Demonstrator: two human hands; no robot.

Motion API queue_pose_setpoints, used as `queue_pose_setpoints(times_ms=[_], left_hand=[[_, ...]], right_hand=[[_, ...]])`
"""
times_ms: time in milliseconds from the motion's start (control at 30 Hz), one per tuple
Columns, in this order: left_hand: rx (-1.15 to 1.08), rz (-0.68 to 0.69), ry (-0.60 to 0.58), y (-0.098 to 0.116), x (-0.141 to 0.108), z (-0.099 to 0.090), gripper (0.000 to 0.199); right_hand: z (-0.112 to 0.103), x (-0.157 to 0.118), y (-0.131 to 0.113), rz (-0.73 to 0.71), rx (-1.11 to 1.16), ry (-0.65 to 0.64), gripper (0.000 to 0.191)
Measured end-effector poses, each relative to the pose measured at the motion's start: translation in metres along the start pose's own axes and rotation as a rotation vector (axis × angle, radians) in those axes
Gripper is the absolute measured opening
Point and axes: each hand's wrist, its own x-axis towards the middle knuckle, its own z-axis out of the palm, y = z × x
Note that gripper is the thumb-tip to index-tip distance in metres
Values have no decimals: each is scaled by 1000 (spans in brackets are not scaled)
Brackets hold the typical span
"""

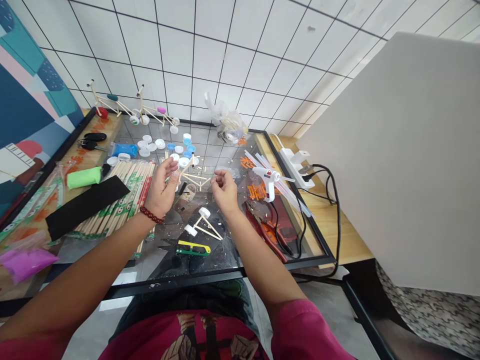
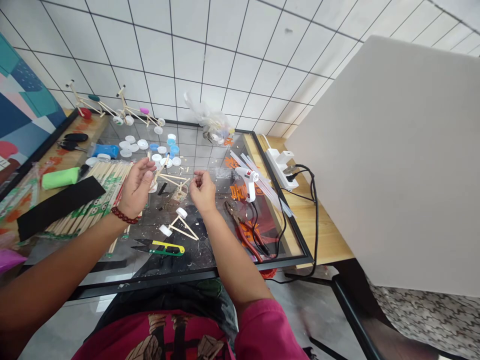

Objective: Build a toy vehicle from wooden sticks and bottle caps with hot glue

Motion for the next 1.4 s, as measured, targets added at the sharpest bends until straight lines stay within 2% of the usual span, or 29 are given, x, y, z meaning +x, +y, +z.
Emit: queue_pose_setpoints(times_ms=[1400], left_hand=[[-13,3,-2,-1,0,1,52]], right_hand=[[0,1,5,-15,2,-16,27]])
